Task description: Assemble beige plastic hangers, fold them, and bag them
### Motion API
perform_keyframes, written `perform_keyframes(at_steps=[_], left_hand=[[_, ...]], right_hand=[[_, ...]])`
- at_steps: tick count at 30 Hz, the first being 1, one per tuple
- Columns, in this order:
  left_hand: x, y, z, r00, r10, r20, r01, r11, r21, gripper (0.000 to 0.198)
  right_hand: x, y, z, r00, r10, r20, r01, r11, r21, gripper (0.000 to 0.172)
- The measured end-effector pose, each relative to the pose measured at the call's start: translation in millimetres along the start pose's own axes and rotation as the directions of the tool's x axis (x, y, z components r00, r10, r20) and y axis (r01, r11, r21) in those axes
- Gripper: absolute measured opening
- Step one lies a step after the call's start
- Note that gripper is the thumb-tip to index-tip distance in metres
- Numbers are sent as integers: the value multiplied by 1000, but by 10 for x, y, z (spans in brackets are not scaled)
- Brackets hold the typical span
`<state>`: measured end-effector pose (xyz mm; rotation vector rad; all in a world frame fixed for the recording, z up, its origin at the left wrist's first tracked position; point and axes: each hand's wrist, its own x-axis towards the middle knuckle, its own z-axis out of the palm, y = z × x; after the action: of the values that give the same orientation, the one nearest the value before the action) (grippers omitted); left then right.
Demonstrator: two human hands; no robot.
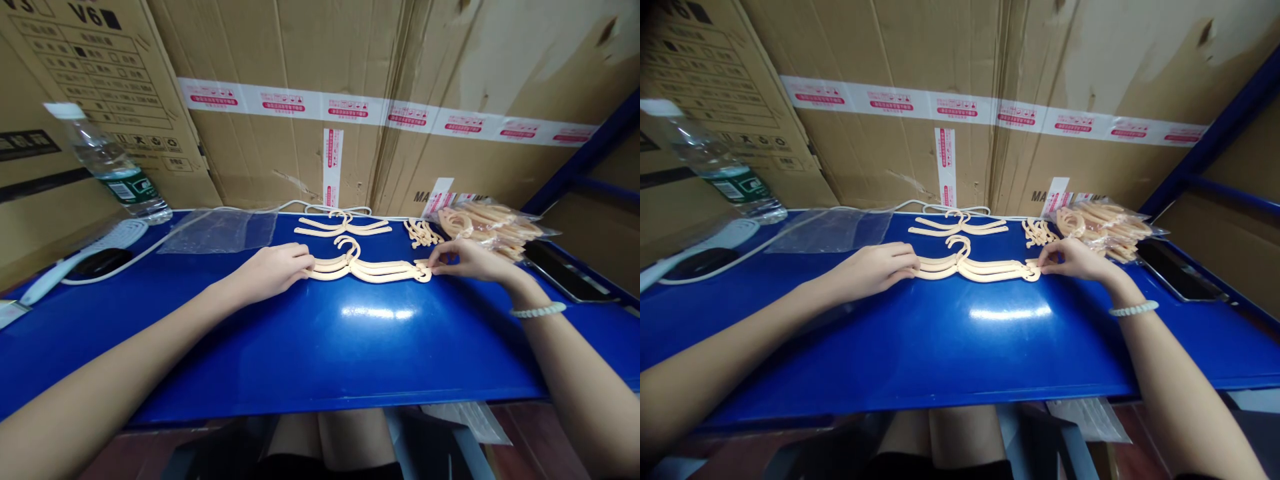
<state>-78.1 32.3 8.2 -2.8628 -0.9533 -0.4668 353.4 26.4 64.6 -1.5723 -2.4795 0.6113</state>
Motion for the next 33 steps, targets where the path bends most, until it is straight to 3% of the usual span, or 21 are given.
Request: perform_keyframes(at_steps=[15,25,29,33], left_hand=[[8,9,-62,999,39,-29,-36,992,118,19],[12,5,-66,998,-54,-29,50,992,-116,17],[18,8,-53,1000,-20,-2,19,987,-159,27],[13,-30,1,998,-59,34,65,974,-218,20]], right_hand=[[1,-47,8,996,-34,-83,33,999,-9,55],[14,31,27,974,-24,-227,7,997,-75,47],[18,44,33,972,-26,-233,5,996,-89,45],[18,51,36,975,-13,-222,-7,996,-86,45]])
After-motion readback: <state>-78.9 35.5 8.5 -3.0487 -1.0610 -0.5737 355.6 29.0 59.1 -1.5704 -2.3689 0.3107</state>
